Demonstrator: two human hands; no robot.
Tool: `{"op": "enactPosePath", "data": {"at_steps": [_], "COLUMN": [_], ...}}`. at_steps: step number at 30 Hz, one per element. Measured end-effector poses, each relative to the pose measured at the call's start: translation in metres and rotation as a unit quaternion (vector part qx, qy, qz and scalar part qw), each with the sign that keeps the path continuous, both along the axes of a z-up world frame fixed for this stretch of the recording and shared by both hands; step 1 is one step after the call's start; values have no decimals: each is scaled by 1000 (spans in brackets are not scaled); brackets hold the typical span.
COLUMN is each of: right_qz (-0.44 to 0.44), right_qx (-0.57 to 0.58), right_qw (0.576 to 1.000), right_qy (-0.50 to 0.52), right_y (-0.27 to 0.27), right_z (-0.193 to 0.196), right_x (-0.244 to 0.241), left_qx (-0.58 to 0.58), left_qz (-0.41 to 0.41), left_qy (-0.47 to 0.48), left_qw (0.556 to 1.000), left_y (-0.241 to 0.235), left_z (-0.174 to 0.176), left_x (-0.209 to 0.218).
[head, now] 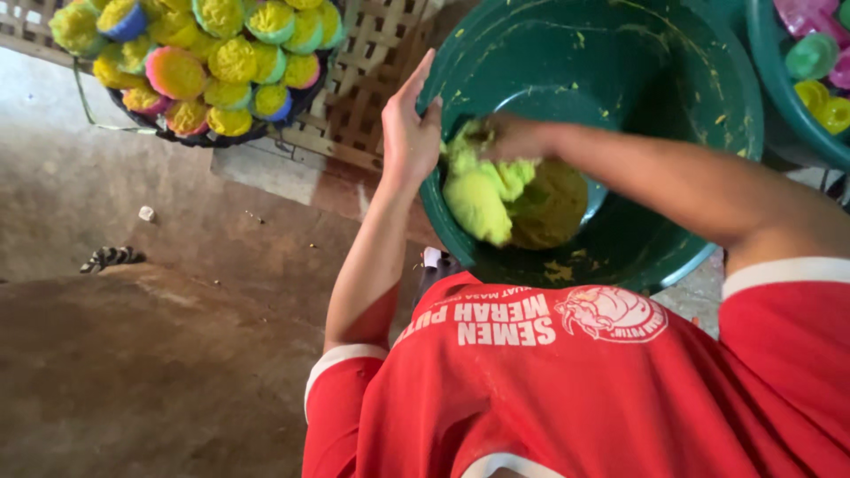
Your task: The person uses a metal mold and a wooden stick to press yellow dough into small round molds arranged in a basket. They then mix the remaining dough in a green bowl by hand.
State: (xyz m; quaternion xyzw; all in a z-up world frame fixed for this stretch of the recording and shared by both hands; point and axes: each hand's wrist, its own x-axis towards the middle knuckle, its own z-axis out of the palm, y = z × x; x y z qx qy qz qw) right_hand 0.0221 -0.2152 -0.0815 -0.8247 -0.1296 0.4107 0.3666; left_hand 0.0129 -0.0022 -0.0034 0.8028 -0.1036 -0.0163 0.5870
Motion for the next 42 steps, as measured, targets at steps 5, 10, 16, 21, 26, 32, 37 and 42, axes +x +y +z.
{"op": "enactPosePath", "data": {"at_steps": [5,10,16,21,26,32,37,42], "right_qz": [115,24,119,58,-78,159,251,214], "right_qx": [208,-188,-266,-230,-138,-70,-154,-222], "right_qw": [967,969,879,922,948,948,890,920], "right_qy": [-88,-158,-377,-306,-276,-267,-349,-242], "right_y": [-31,-70,-48,-2,8,-60,-28,14], "right_z": [93,130,48,8,55,102,36,-9], "right_x": [-76,-135,-96,7,-22,-161,-125,-68], "left_qx": [26,34,58,47,59,54,71,4], "left_qz": [-15,-2,15,10,1,13,23,12], "left_qy": [-69,22,-26,-71,-96,-53,-6,-49], "left_qw": [997,999,998,996,994,997,997,999], "left_y": [3,1,-2,4,12,7,-2,4], "left_z": [10,18,4,0,3,6,8,14], "left_x": [-6,-8,-5,-1,-7,-8,-8,-6]}}
